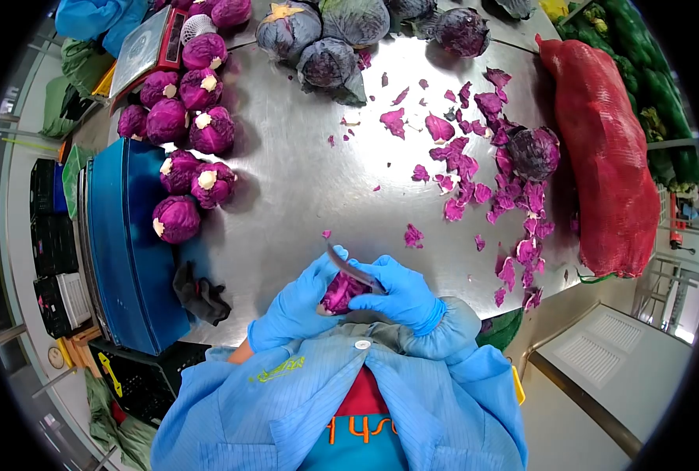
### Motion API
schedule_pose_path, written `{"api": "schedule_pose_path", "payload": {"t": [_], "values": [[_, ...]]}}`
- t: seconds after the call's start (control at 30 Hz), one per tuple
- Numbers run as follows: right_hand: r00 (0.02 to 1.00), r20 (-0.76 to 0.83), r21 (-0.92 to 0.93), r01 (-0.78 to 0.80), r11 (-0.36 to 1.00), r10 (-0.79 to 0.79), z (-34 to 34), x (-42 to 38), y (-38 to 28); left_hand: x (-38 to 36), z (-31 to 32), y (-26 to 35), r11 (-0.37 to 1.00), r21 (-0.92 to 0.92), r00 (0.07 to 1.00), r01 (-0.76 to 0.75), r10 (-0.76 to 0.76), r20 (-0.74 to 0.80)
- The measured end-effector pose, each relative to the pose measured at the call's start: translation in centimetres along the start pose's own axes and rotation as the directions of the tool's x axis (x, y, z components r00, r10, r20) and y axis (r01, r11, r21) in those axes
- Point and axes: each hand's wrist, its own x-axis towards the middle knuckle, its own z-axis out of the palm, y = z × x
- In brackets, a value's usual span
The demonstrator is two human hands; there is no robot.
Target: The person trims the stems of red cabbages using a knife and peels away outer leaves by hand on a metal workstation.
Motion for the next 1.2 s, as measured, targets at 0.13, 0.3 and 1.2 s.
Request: {"api": "schedule_pose_path", "payload": {"t": [0.13, 0.3, 1.2], "values": [[0.992, -0.123, -0.002, 0.019, 1.000, -0.019, 0.7, 0.0, 1.2, -0.7, 0.0, 0.0, 1.000, -0.018, 1.000, 0.009, -0.009, 0.006], [0.786, -0.617, -0.175, -0.120, 0.977, -0.014, -0.7, 0.0, 5.9, -0.2, -0.5, 1.3, 0.997, -0.057, 0.994, -0.043, 0.037, -0.100], [0.605, -0.555, 0.676, -0.072, 0.733, 0.571, -1.9, -2.2, 2.9, 1.5, 1.8, 2.4, 0.799, -0.578, 0.958, 0.164, -0.268, -0.100]]}}
